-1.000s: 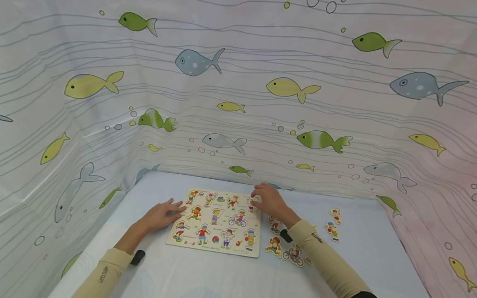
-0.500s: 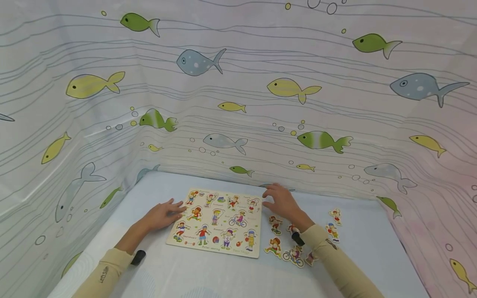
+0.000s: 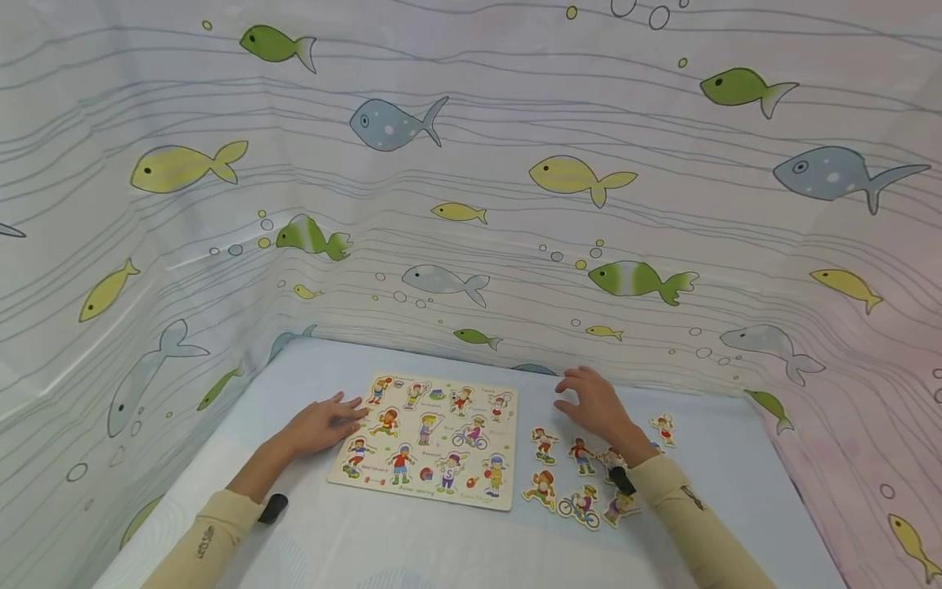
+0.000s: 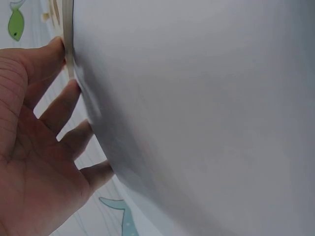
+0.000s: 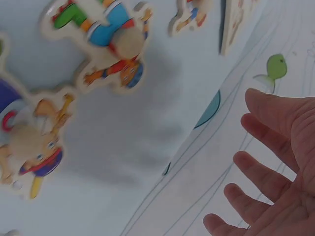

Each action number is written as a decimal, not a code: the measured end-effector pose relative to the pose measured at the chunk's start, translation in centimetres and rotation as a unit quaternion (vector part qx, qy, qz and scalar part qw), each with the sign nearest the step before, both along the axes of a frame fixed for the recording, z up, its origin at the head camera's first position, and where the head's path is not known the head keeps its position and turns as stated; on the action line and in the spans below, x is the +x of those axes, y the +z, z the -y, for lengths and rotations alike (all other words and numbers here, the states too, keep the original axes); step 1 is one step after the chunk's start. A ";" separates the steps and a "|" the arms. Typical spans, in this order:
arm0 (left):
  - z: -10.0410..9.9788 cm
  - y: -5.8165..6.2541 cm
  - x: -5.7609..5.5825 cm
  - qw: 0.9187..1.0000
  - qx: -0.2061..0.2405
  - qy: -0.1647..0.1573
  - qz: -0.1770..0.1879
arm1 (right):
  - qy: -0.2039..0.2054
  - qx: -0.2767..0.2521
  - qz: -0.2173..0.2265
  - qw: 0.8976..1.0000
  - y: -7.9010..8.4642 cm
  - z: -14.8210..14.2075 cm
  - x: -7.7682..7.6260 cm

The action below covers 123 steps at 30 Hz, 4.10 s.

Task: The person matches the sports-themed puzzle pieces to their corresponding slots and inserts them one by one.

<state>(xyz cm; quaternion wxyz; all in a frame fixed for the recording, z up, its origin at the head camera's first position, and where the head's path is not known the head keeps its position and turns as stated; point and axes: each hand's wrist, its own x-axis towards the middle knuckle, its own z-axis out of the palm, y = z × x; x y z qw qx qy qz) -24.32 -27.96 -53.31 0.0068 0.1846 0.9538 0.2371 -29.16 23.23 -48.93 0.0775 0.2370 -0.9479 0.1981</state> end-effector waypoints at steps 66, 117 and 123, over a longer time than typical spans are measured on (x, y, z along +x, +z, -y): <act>0.1 -0.2 -0.3 1.000 -0.012 0.007 0.009 | -0.206 0.030 0.121 0.971 -3.1 -14.7 2.2; 0.0 -0.5 -0.4 1.000 -0.010 0.016 0.018 | -0.217 0.009 0.101 0.971 -3.5 -14.9 2.6; 0.0 -0.6 -0.5 1.000 -0.011 0.019 0.019 | -0.205 0.009 0.093 0.974 -3.0 -14.5 2.8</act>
